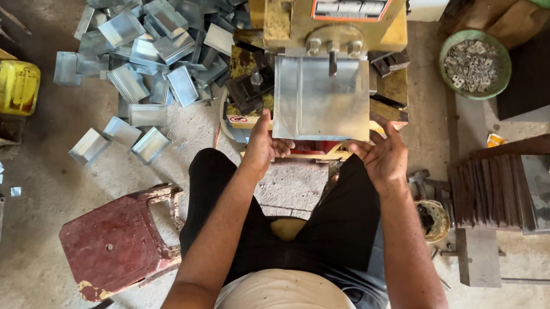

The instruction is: The person bends metal sheets using a press machine. They pick up a metal sheet, position it under the press to bend the edges, and then place the finished pieces aside, handling one sheet at a time.

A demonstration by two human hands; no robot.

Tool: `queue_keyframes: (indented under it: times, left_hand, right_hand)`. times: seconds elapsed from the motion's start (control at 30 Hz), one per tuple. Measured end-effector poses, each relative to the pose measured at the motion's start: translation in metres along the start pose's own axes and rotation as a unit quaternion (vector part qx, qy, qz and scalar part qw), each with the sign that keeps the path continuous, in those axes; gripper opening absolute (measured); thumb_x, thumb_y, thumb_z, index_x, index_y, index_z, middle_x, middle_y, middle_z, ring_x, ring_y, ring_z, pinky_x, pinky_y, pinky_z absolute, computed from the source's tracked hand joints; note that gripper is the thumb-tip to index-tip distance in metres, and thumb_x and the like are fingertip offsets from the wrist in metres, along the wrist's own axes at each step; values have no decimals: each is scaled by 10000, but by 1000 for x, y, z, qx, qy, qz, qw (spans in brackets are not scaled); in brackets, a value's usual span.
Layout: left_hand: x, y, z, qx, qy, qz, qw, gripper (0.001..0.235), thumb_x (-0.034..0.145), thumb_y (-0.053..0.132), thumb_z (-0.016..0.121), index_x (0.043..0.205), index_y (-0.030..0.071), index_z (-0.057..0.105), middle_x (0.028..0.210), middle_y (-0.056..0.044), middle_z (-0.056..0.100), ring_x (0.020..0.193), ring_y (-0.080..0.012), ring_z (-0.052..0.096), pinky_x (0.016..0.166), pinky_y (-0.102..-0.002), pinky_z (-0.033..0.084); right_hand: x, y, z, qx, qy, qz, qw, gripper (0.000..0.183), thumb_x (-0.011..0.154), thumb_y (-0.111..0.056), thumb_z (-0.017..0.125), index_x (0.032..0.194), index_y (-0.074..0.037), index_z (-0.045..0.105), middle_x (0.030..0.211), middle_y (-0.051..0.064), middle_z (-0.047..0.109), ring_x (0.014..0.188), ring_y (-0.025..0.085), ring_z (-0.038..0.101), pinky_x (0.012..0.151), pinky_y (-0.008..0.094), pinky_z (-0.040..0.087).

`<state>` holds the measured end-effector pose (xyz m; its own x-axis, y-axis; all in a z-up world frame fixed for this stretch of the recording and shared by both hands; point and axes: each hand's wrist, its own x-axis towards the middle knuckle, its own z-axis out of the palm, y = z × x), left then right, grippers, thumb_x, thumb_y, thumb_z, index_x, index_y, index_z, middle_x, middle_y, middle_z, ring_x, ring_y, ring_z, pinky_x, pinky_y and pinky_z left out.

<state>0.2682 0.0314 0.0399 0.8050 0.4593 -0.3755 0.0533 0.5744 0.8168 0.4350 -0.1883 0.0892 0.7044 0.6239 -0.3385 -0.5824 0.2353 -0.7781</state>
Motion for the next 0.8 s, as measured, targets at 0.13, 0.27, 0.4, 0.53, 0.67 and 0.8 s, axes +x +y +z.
queue_keyframes:
  times: [0.13, 0.27, 0.4, 0.53, 0.67, 0.8]
  left_hand:
    - [-12, 7, -1, 11, 14, -1, 1000, 1004, 872, 860, 248, 1392, 44, 517, 815, -128, 719, 565, -149, 621, 545, -299, 510]
    - [-13, 19, -1, 17, -1, 36, 999, 1041, 863, 866, 170, 1449, 54, 453, 861, -132, 722, 630, -156, 666, 566, -299, 490]
    - [-17, 12, 7, 15, -43, 59, 997, 971, 900, 839, 183, 1600, 166, 174, 807, -206, 653, 668, -211, 672, 675, -333, 565]
    - [-15, 16, 16, 17, -79, 75, 994, 944, 938, 793, 271, 1489, 38, 397, 1021, -133, 714, 747, -195, 696, 699, -340, 590]
    - [-22, 4, 21, 150, -94, 70, 982, 867, 966, 719, 396, 1489, 30, 461, 1024, -122, 731, 750, -151, 696, 676, -302, 576]
    - [-19, -9, 26, 116, -59, 70, 989, 766, 932, 578, 573, 1422, 0, 463, 989, -76, 693, 664, -148, 698, 575, -313, 604]
  right_hand:
    - [-4, -1, -10, -59, 39, -8, 997, 703, 1042, -600, 303, 1495, -77, 427, 1068, 210, 675, 675, 211, 630, 564, 286, 494]
    - [31, -11, -21, -63, 27, 22, 997, 776, 1008, -703, 309, 1339, -41, 539, 939, 160, 702, 536, 117, 514, 436, 248, 390]
    - [75, -1, -30, -126, -40, 20, 991, 524, 1046, -496, 532, 1291, -36, 579, 998, 50, 652, 620, 104, 524, 432, 252, 317]
    - [83, 10, -30, -40, 55, -45, 997, 288, 1011, -218, 647, 1179, 0, 565, 940, 78, 622, 681, 150, 599, 482, 293, 411]
    - [43, 26, -19, 63, 91, -201, 973, 275, 906, -94, 505, 1173, -38, 541, 991, 76, 670, 816, 178, 716, 704, 347, 643]
    - [2, 41, 7, -12, -8, -55, 998, 221, 980, -89, 567, 1197, -64, 532, 979, 108, 677, 755, 229, 679, 639, 384, 581]
